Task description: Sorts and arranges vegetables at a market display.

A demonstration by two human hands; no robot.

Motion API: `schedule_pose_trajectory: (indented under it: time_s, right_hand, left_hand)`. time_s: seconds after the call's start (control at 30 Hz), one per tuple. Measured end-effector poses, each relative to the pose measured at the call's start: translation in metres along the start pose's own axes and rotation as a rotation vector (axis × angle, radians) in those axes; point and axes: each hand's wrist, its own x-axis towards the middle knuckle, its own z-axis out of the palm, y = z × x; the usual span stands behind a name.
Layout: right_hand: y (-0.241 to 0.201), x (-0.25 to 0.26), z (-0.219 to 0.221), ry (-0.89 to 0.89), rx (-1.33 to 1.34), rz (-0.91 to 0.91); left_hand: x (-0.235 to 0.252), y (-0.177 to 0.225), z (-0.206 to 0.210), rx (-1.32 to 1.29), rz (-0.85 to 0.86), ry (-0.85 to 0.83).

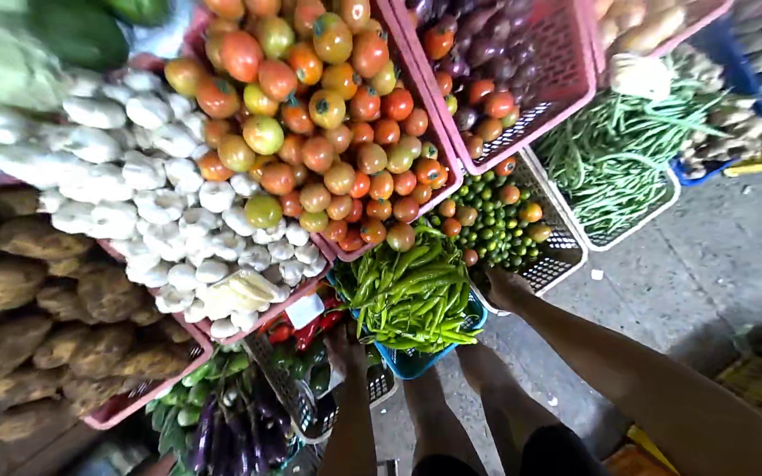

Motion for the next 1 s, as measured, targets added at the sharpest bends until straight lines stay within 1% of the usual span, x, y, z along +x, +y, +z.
schedule_pose_trajectory:
  time_s: [0.07,0.13,0.17,0.2,0.27,0.33,0.37,0.4,0.47,0.5,0.53,0.6,0.63,0.7,0.73,0.8,0.83,0.9,0.97,1.0]
  right_hand:
    - [0.005,-0.004,-0.002,0.023,0.040,-0.011]
    - [0.013,-0.018,-0.012,0.077,0.121,0.003]
    - [0.015,-0.030,-0.024,0.121,0.172,0.038]
    - [0.013,-0.044,-0.040,0.164,0.249,0.077]
    - [0.000,-0.074,-0.078,0.297,0.519,0.114]
    - [-0.024,-0.103,-0.123,0.434,0.738,0.038]
    - [-0.043,-0.117,-0.149,0.473,0.784,-0.051]
    - [-0.065,-0.129,-0.179,0.495,0.768,-0.157]
    - [-0.120,-0.149,-0.243,0.515,0.645,-0.322]
    - [-0.149,-0.154,-0.270,0.544,0.576,-0.390]
    - [-0.177,-0.154,-0.294,0.603,0.489,-0.467]
    - [-0.237,-0.155,-0.344,0.720,0.314,-0.609]
    - [-0.267,-0.154,-0.368,0.755,0.221,-0.647]
    - [-0.319,-0.146,-0.407,0.822,0.100,-0.701]
    - [-0.339,-0.139,-0.419,0.832,0.075,-0.724]
    - [-0.365,-0.124,-0.434,0.798,0.070,-0.784]
    - [-0.369,-0.121,-0.439,0.777,0.098,-0.822]
    - [-0.354,-0.118,-0.441,0.774,0.216,-0.925]
    - [-0.316,-0.113,-0.440,0.826,0.336,-1.022]
    - [-0.289,-0.104,-0.440,0.845,0.380,-1.007]
  left_hand:
    - [0.000,-0.013,-0.004,-0.112,0.028,-0.026]
    - [-0.007,-0.019,-0.021,-0.215,0.009,-0.064]
    - [-0.014,-0.019,-0.033,-0.273,-0.020,-0.051]
    - [-0.023,-0.019,-0.049,-0.346,-0.054,-0.007]
    - [-0.040,-0.007,-0.094,-0.486,-0.075,0.119]
    - [-0.044,0.027,-0.157,-0.623,0.056,0.221]
    - [-0.037,0.051,-0.191,-0.672,0.158,0.248]
    - [-0.024,0.077,-0.228,-0.682,0.267,0.264]
    - [0.016,0.141,-0.300,-0.617,0.481,0.354]
    - [0.038,0.168,-0.331,-0.567,0.538,0.381]
    - [0.061,0.193,-0.355,-0.527,0.554,0.405]
    - [0.105,0.239,-0.389,-0.482,0.578,0.489]
    - [0.125,0.260,-0.403,-0.464,0.573,0.523]
    - [0.156,0.293,-0.420,-0.423,0.537,0.531]
    - [0.169,0.304,-0.422,-0.396,0.530,0.518]
    - [0.193,0.318,-0.419,-0.359,0.543,0.466]
    - [0.203,0.322,-0.418,-0.350,0.553,0.435]
    - [0.214,0.321,-0.422,-0.369,0.571,0.394]
    - [0.209,0.305,-0.435,-0.403,0.606,0.414]
    - [0.202,0.293,-0.438,-0.402,0.617,0.433]
